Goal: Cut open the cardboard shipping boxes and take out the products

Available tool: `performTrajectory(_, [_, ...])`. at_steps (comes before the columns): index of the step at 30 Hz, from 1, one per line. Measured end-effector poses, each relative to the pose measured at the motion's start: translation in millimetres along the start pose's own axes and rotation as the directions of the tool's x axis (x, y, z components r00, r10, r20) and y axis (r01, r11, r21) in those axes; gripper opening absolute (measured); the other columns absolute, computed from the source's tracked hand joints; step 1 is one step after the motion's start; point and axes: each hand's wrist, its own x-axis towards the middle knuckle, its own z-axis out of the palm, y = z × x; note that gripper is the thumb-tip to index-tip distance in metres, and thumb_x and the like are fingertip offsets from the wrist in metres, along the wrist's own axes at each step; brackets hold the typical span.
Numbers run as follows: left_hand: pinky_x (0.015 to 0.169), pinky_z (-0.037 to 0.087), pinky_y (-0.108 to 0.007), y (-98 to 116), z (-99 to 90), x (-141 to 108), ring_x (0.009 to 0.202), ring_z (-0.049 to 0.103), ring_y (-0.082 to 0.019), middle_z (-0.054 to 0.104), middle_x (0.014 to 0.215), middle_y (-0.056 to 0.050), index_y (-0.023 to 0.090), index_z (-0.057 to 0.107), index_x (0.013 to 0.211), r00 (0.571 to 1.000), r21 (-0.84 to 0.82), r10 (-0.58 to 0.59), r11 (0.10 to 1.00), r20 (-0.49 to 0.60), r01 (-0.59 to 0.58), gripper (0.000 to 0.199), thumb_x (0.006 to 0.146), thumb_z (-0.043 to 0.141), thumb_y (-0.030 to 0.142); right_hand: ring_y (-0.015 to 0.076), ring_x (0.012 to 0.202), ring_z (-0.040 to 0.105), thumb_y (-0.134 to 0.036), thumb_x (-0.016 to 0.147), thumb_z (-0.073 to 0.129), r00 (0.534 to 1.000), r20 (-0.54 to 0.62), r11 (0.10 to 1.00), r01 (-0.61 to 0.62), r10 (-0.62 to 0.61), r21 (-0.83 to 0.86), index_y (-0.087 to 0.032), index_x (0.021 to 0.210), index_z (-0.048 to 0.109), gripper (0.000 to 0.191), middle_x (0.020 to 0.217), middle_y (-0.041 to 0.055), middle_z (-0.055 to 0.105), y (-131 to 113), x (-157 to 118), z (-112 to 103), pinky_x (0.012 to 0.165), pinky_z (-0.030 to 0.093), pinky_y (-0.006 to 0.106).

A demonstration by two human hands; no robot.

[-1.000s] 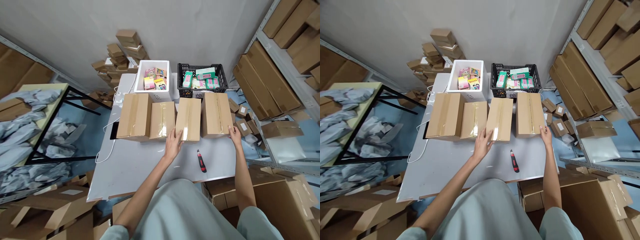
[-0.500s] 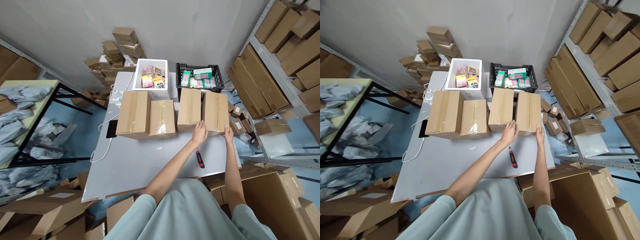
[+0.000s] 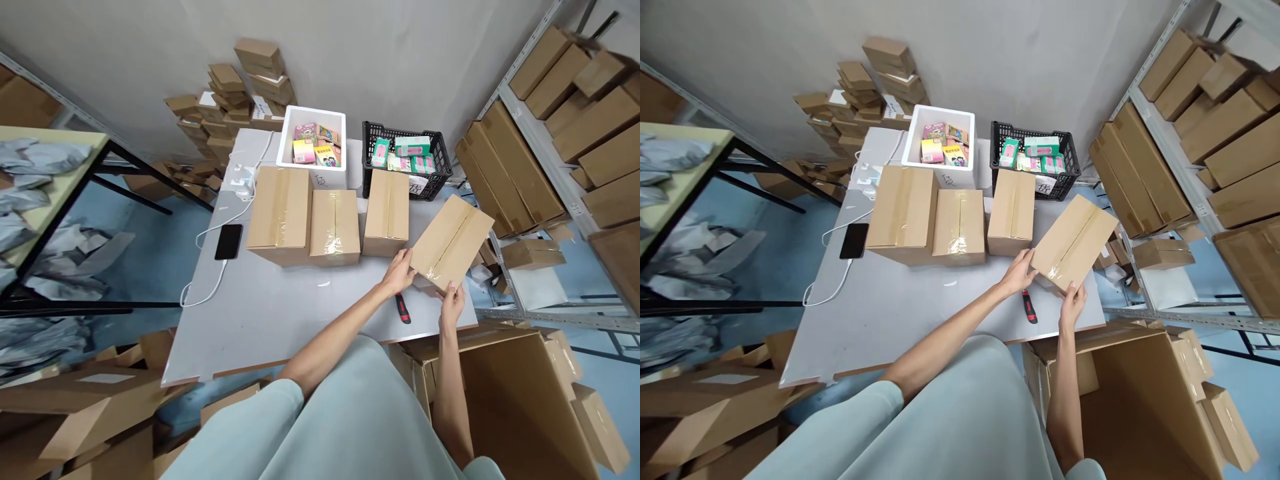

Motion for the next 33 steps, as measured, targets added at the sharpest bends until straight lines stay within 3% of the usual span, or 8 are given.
performTrajectory(7, [0.14,0.045,-0.053,20,-77.6,-87,0.163,0.054,-0.035,0.056,0.174,-0.016,0.022,0.051,0.171,0.987,-0.161,0.15,0.974,-0.064,-0.159,0.068,0.105,0.065,0.031,0.0359,0.134,0.07,-0.079,0.096,0.071,0.991,0.018,0.989,-0.132,0.134,-0.06,-0.021,0.138,0.081,0.073,0.154,0.0158,0.06,-80,-161,-33,0.087,0.079,0.048])
performTrajectory(12, [0.133,0.05,-0.048,-13,-151.9,-153,0.155,0.062,-0.031,0.063,0.167,-0.013,0.022,0.053,0.173,0.982,-0.186,0.115,0.972,-0.15,-0.142,0.073,0.101,0.059,0.022,0.0411,0.147,0.066,-0.076,0.095,0.079,0.944,0.239,0.97,-0.196,0.227,-0.148,-0.026,0.147,0.078,0.072,0.166,0.0172,0.053,-116,-274,-16,0.092,0.079,0.05])
performTrajectory(16, [0.126,0.054,-0.046,-71,-193.3,-195,0.142,0.069,-0.029,0.071,0.155,-0.012,0.02,0.061,0.166,0.975,-0.179,-0.007,0.983,-0.221,-0.034,0.075,0.091,0.058,0.017,0.0421,0.155,0.06,-0.079,0.094,0.078,0.838,0.488,0.967,-0.169,0.243,-0.192,-0.027,0.149,0.076,0.075,0.16,0.0184,0.058,-110,-312,20,0.101,0.075,0.052])
performTrajectory(22, [0.121,0.057,-0.043,-150,-222.5,-218,0.133,0.072,-0.028,0.077,0.141,-0.012,0.016,0.072,0.153,0.943,-0.243,-0.151,0.967,-0.295,0.079,0.07,0.085,0.058,0.015,0.0363,0.154,0.059,-0.089,0.088,0.076,0.706,0.687,0.984,-0.09,0.173,-0.155,-0.025,0.149,0.074,0.089,0.154,0.0174,0.062,-50,-348,96,0.129,0.056,0.055])
performTrajectory(26, [0.13,0.052,-0.044,-185,-226.2,-223,0.138,0.071,-0.029,0.077,0.144,-0.013,0.014,0.065,0.161,0.896,-0.401,-0.289,0.905,-0.337,0.141,0.075,0.086,0.059,0.015,0.0388,0.155,0.06,-0.089,0.08,0.083,0.657,0.727,0.978,-0.093,0.201,-0.186,-0.028,0.142,0.079,0.087,0.16,0.0159,0.065,-12,-345,112,0.127,0.056,0.059])
performTrajectory(28, [0.136,0.046,-0.046,-201,-222.4,-236,0.153,0.064,-0.03,0.069,0.162,-0.015,0.016,0.055,0.171,0.866,-0.499,-0.368,0.85,-0.339,0.166,0.081,0.09,0.062,0.017,0.0395,0.152,0.063,-0.085,0.084,0.082,0.741,0.646,0.975,-0.05,0.182,-0.218,-0.028,0.14,0.079,0.08,0.154,0.0157,0.073,-2,-313,96,0.128,0.054,0.063])
performTrajectory(31, [0.143,0.035,-0.044,-219,-208.2,-275,0.172,0.044,-0.031,0.044,0.186,-0.013,0.02,0.046,0.177,0.797,-0.591,-0.484,0.78,-0.361,0.206,0.082,0.097,0.066,0.025,0.0378,0.148,0.065,-0.076,0.09,0.075,0.96,0.274,0.96,0.024,0.055,-0.277,-0.017,0.15,0.071,0.084,0.157,0.0226,0.07,1,-233,57,0.129,0.052,0.061])
performTrajectory(33, [0.145,0.032,-0.047,-225,-193.0,-307,0.174,0.042,-0.032,0.044,0.186,-0.014,0.021,0.049,0.174,0.753,-0.615,-0.567,0.737,-0.334,0.282,0.075,0.101,0.064,0.029,0.0369,0.153,0.06,-0.066,0.093,0.071,0.979,0.199,0.955,0.012,0.049,-0.297,-0.014,0.163,0.058,0.089,0.169,0.0269,0.058,2,-178,37,0.133,0.046,0.06])
